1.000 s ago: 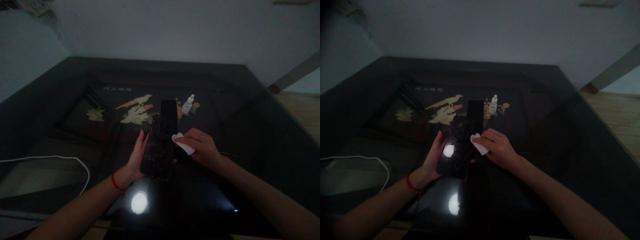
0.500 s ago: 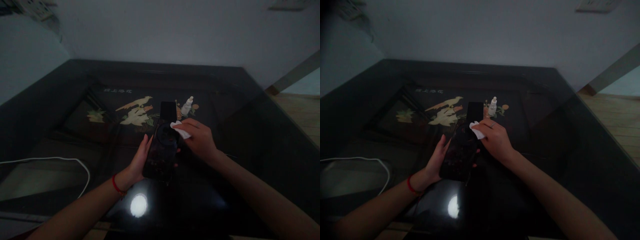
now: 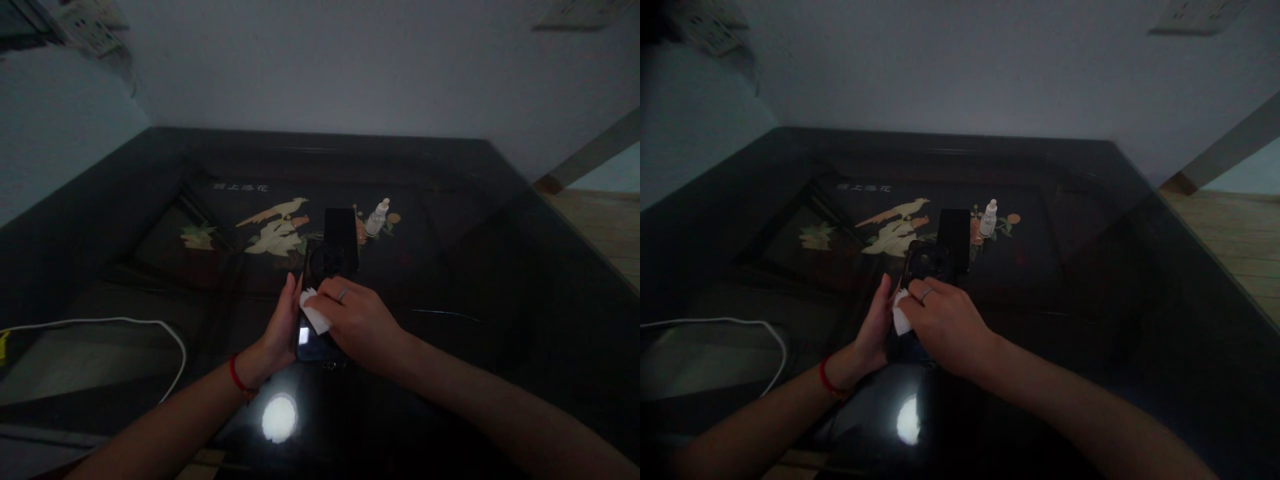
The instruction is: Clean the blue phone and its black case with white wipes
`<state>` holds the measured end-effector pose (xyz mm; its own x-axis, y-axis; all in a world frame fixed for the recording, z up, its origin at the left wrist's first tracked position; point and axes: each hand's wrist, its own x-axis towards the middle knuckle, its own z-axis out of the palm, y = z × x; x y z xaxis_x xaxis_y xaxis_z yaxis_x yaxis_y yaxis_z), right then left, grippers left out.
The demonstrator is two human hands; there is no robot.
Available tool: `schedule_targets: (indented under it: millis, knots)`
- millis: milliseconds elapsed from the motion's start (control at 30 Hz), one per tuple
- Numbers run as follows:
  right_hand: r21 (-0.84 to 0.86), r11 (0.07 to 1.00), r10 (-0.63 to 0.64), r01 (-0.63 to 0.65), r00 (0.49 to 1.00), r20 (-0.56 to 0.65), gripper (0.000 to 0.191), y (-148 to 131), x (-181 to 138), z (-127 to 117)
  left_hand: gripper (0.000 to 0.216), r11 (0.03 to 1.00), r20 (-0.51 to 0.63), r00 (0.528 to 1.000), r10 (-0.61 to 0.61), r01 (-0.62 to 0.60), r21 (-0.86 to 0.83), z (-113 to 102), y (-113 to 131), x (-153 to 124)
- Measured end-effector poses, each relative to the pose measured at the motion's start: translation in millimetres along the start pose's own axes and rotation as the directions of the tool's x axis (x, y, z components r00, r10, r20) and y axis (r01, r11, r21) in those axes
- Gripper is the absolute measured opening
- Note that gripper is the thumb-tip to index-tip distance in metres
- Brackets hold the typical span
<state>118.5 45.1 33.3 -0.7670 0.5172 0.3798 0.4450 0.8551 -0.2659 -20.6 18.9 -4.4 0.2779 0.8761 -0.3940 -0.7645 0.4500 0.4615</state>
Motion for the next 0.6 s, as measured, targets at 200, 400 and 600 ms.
schedule_targets:
  millis: [200, 400, 600]
  knots:
    - [0.082, 0.994, 0.076, -0.067, 0.99, -0.117, 0.023, 24.6, -35.6, -5.7, 0.055, 0.996, 0.055, 0.995, -0.081, 0.083, -0.042, 0.3, 2.8, 1.3]
    - [0.047, 0.98, 0.2, -0.194, 0.947, -0.25, 0.027, 54.8, -28.1, -27.5, 0.067, 0.964, 0.275, 0.926, -0.26, 0.267, 0.011, -6.4, 3.5, -0.1]
    - [-0.03, 0.994, 0.099, -0.103, 0.99, -0.105, 0.027, 46.0, 16.2, -33.0, 0.065, 0.937, 0.321, 0.881, -0.348, 0.34, 0.083, -13.2, 2.0, -4.0]
